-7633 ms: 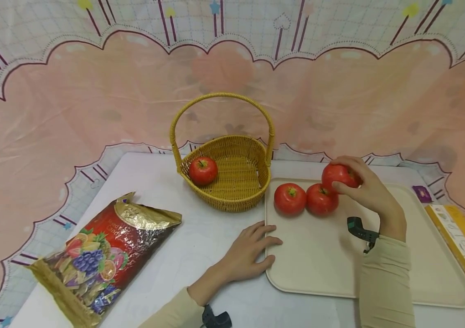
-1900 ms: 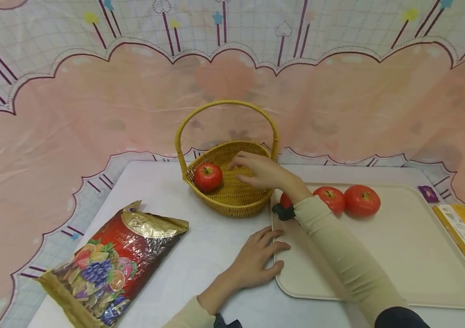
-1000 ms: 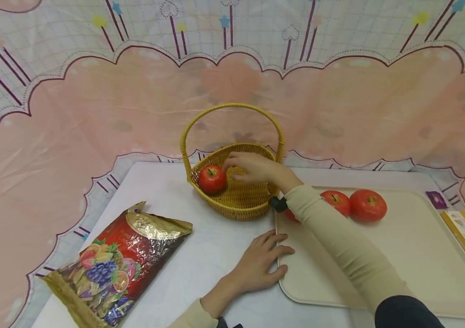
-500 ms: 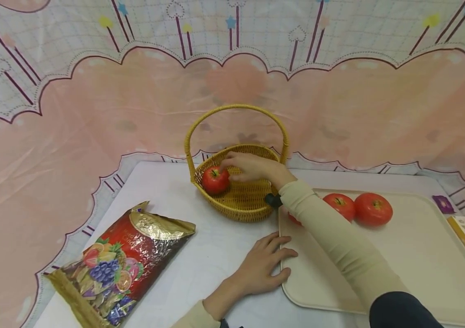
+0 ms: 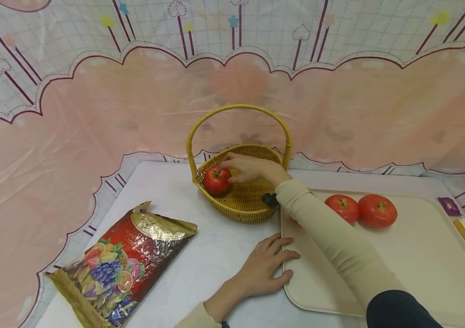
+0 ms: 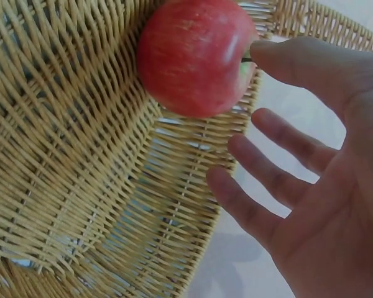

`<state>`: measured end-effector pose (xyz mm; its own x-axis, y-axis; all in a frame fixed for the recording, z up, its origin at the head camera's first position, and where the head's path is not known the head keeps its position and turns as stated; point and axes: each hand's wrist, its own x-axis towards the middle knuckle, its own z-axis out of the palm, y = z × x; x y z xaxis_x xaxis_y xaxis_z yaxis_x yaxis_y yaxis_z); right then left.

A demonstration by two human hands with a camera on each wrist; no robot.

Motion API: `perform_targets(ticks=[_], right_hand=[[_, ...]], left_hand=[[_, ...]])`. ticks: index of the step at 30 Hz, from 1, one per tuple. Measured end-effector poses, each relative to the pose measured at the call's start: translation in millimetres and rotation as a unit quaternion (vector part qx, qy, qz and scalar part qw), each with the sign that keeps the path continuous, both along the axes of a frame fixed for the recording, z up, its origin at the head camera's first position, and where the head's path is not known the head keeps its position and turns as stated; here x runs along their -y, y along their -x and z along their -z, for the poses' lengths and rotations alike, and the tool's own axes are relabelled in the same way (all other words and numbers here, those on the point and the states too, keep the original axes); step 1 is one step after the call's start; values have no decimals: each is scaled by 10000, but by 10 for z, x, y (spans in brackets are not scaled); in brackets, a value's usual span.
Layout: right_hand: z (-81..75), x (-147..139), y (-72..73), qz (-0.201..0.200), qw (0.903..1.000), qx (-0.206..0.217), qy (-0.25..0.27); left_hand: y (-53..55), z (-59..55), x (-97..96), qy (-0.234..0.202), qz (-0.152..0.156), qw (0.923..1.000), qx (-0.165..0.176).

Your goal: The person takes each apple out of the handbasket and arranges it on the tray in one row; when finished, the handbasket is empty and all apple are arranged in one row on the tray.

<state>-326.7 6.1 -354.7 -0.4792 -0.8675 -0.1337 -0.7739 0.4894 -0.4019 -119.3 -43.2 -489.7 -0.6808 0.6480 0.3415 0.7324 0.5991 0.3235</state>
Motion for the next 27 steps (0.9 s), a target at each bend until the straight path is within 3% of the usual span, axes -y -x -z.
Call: perform_targets(ticks=[11,27], right_hand=[[56,138,12,-214,9998,-3,49],[171,284,50,-225,9994,237,-64]], left_hand=[[0,26,-9,-7,-7,10000,10],[-2,57,-4,20,20,10000,-65]])
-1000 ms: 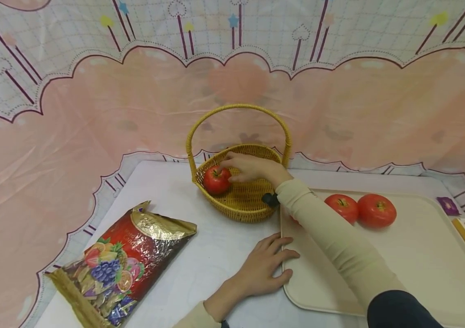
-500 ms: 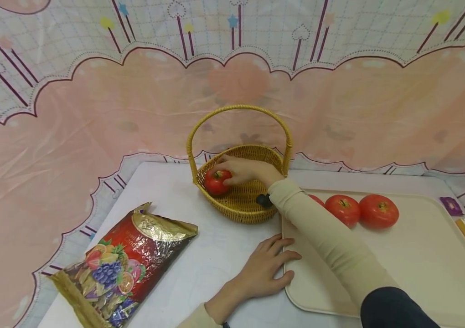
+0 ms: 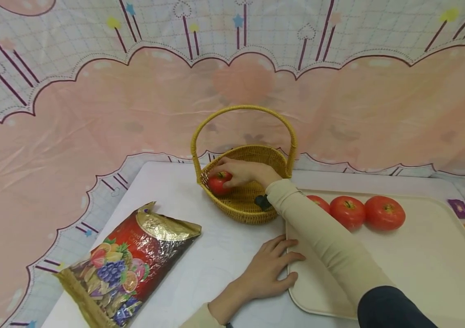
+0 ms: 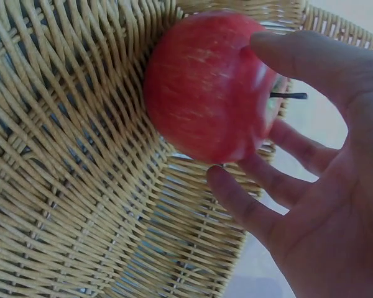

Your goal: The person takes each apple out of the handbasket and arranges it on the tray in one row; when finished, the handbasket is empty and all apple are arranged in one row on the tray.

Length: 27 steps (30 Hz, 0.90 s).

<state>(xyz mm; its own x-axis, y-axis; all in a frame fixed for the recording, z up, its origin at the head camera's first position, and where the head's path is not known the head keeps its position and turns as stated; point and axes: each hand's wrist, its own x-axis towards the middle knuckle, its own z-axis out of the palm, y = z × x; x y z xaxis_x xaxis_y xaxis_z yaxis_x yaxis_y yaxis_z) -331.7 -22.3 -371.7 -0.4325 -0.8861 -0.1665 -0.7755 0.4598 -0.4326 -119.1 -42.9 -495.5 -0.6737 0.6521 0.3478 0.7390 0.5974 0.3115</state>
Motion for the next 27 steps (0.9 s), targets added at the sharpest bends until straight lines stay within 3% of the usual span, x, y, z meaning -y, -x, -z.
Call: perform_targets(ticks=[18,27], right_hand=[[108,74,66,337,9984,445,5],[175,135,48,499,9981,350,45]], left_hand=[[1,-31,-13,140,12,9998,-143],[-11,-28,9,171,-45,9996,-211]])
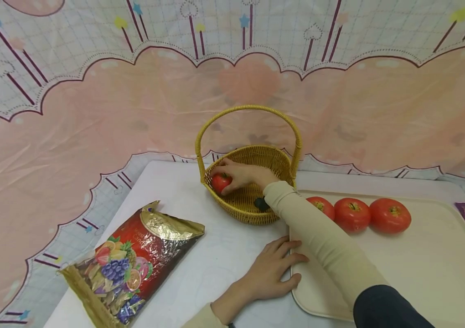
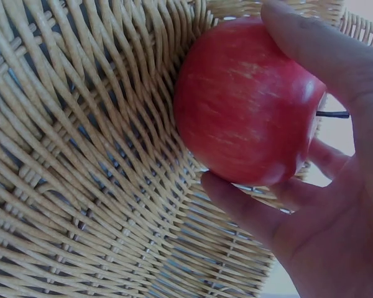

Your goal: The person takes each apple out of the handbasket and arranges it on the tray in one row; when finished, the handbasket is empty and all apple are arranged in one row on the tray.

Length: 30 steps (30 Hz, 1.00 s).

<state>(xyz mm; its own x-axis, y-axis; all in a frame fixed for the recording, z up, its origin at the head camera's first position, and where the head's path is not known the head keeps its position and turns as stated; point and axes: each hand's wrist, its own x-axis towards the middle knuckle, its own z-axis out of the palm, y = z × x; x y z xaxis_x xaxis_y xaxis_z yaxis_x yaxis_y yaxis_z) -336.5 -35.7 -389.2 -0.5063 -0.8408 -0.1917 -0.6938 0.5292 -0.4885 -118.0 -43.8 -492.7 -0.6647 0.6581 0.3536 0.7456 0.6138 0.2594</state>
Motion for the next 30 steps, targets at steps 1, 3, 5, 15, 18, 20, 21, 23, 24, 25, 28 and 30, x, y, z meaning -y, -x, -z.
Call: perform_targets(ticks=[1,3,5,15,18,20,21,23,24,25,28,30], right_hand=[[4,0,-2,13,10000,-19,0],[6,-3,-6,24,10000,-41,20],[9,-10,-7,5,10000,-70,48],[-9,-92,-10,-231,9988,-27,427],[-42,-121,-27,-247,9986,-21,460],[-67,-139,-40,-221,9986,-7,471],[-78,-149,-44,-194,9987,-14,464],[-98,-167,-57,-146,9989,-26,454],[-108,-175,-62,-122,9989,-40,444],[-116,-184,-66,-100,9990,-65,430],[-142,-211,-84,-55,9990,-119,417],[-161,-229,-98,-42,9989,-136,449]], left_hand=[[-2,-1,-1,-2,-1,10000,5],[-8,-3,-4,-1,-12,10000,48],[-11,-6,-6,10,-14,10000,84],[-15,-27,-8,-14,0,9999,145],[-20,-30,-8,-24,0,9998,219],[-23,-28,-8,-39,-2,9996,282],[-23,-26,-9,-50,-1,9995,307],[-22,-21,-11,-64,-7,9995,305],[-20,-19,-11,-65,-6,9996,289],[-17,-16,-12,-71,0,9996,273],[-11,-8,-14,-61,-9,9998,209],[-7,-3,-16,-75,-11,9998,189]])
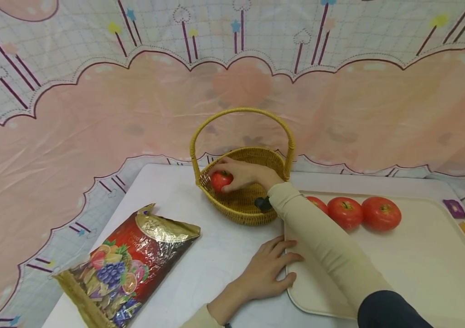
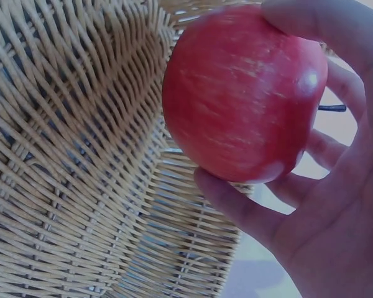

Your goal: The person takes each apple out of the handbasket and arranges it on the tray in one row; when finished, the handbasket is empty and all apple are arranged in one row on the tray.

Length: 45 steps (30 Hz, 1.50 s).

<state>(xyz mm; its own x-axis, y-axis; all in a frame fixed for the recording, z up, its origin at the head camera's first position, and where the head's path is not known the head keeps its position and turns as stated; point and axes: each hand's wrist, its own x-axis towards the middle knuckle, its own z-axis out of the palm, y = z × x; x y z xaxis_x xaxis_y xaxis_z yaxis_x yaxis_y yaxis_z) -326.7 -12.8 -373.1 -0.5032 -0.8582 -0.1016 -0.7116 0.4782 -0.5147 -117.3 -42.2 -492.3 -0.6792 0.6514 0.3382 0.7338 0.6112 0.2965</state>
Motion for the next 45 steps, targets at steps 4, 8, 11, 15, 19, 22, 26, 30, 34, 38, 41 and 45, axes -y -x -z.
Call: perform_targets(ticks=[4,8,11,15,19,22,26,30,34,38,41,45], right_hand=[[-31,-37,-40,0,9999,-34,131],[-49,-89,-86,65,9995,-40,306],[-62,-130,-118,99,9990,-51,428],[-75,-186,-151,122,9984,-103,533],[-78,-243,-167,96,9978,-128,643],[-70,-278,-177,84,9972,-185,721],[-54,-313,-195,108,9966,-322,753],[-69,-345,-235,115,9958,-320,849],[-105,-396,-288,170,9950,-328,926],[-120,-449,-327,264,9938,-403,1006],[-139,-484,-357,314,9927,-428,1085],[-156,-536,-400,411,9918,-437,1129]], left_hand=[[11,17,1,-45,-7,10000,-44],[15,32,3,-88,19,10000,24],[18,45,4,-104,17,9999,60],[22,53,0,-111,1,9999,-21],[21,46,-5,-131,14,9999,-21],[18,39,-6,-139,19,9999,40],[24,40,-3,-131,11,9999,34],[28,47,4,-128,1,9999,-64],[24,57,-1,-120,-4,9999,-117],[25,70,-1,-90,0,9999,-101],[28,77,-1,-90,9,9999,-108],[25,73,-5,-119,10,9999,-111]])
